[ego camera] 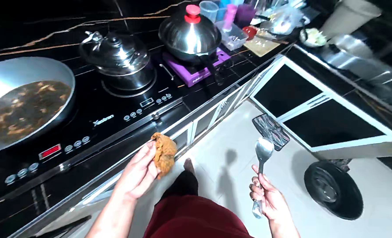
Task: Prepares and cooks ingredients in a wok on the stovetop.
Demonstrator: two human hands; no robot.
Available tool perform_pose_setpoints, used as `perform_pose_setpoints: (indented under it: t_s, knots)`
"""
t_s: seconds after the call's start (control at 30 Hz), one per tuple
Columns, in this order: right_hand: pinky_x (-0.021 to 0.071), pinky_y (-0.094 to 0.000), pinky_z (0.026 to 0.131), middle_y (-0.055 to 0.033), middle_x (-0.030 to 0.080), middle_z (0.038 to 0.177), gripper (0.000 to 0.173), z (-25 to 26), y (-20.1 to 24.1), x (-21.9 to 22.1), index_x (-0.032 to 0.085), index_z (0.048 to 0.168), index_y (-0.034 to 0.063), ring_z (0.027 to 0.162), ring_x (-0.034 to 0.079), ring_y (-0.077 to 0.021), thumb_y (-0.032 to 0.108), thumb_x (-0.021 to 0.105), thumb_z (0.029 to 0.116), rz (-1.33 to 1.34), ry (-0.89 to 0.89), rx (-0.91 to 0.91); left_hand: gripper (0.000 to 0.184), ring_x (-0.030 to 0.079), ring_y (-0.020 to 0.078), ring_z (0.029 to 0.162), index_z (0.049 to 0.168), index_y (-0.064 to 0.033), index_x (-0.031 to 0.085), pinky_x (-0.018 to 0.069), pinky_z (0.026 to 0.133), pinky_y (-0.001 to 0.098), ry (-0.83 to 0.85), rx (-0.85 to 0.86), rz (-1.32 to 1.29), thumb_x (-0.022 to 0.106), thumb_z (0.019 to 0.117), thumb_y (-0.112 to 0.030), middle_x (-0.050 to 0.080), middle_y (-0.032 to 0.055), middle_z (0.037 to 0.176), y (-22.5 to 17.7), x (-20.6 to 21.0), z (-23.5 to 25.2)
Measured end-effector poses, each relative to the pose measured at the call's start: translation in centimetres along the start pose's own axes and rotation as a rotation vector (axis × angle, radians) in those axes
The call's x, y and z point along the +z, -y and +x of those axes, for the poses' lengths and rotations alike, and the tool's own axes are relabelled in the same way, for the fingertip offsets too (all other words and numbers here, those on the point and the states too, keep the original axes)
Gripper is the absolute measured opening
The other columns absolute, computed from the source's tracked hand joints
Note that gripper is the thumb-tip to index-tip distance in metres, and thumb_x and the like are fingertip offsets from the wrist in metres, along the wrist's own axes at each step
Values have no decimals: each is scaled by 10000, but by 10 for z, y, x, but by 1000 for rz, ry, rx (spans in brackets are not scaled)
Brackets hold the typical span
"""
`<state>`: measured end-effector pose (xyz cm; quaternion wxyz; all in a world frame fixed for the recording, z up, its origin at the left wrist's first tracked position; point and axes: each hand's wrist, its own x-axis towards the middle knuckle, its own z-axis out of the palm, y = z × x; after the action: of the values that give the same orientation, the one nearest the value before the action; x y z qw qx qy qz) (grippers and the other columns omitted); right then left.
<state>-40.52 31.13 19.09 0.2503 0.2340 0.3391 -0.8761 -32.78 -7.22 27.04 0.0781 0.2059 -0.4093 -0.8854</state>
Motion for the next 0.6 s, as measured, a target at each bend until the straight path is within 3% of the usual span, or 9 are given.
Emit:
perform_pose_setpoints:
  t_s: [0.07, 0.1, 0.2, 0.27, 0.33, 0.37, 0.5, 0.53, 0.6]
  knots:
    - [500, -189, 409, 3, 617, 686, 363, 12, 10, -3, 570, 1309, 138, 447, 550, -48, 211, 269, 1122, 19, 1, -12, 272, 723, 246, 1038, 1261, -125, 608, 629, 876, 428, 211, 14, -196, 458, 1093, -278, 708, 133, 1163, -12, 8, 16]
    - [501, -191, 409, 2, 617, 685, 364, 18, 16, -5, 565, 1315, 135, 447, 552, -50, 207, 267, 1120, 23, -1, -19, 350, 724, 235, 1053, 1233, -133, 669, 627, 886, 426, 267, 31, -258, 504, 1065, -392, 721, 125, 1159, -17, 16, 25]
    - [496, -192, 401, 10, 600, 667, 370, 38, 39, -5, 547, 1342, 136, 440, 547, -47, 203, 258, 1121, 4, -35, -41, 491, 751, 162, 943, 1016, -182, 751, 648, 794, 365, 148, 100, -304, 415, 1041, -539, 771, 65, 1007, -4, 44, 55]
    - [487, -191, 388, 11, 589, 648, 366, 55, 59, 1, 554, 1330, 133, 425, 537, -45, 203, 260, 1122, -4, -78, -55, 410, 743, 125, 915, 974, -224, 749, 639, 786, 330, 97, 30, -274, 496, 1001, -545, 769, 27, 967, 16, 68, 78]
    - [481, -193, 380, 6, 579, 646, 359, 74, 86, 11, 555, 1321, 126, 420, 529, -46, 206, 268, 1121, -7, -98, -65, 246, 735, 110, 932, 987, -237, 754, 628, 814, 324, 199, -7, -271, 619, 945, -438, 763, 11, 978, 28, 98, 101]
    - [480, -190, 378, 7, 577, 647, 357, 84, 101, 16, 554, 1321, 123, 419, 527, -44, 206, 269, 1122, -16, -94, -67, 256, 739, 113, 941, 1003, -241, 776, 629, 821, 334, 280, -2, -281, 702, 888, -458, 771, 8, 989, 27, 111, 112]
    - [459, -175, 369, -1, 582, 675, 371, 134, 161, 46, 544, 1342, 113, 419, 512, -37, 200, 256, 1125, -101, -59, -92, 478, 669, 156, 1186, 1255, -133, 714, 546, 1026, 364, 715, 159, -517, 595, 974, -501, 720, 49, 1245, -6, 128, 161]
    - [447, -168, 366, -2, 581, 684, 374, 149, 173, 57, 537, 1352, 109, 418, 501, -31, 203, 253, 1127, -135, -53, -111, 448, 674, 133, 1174, 1240, -121, 721, 549, 1019, 330, 718, 255, -492, 589, 985, -465, 728, 40, 1230, -15, 128, 172]
    - [370, -141, 360, 18, 567, 689, 345, 177, 191, 80, 528, 1329, 99, 413, 427, -3, 188, 264, 1127, -257, -86, -161, 356, 714, 78, 1066, 1132, -138, 776, 583, 936, 261, 534, 417, -375, 621, 957, -407, 770, 6, 1107, -32, 131, 191]
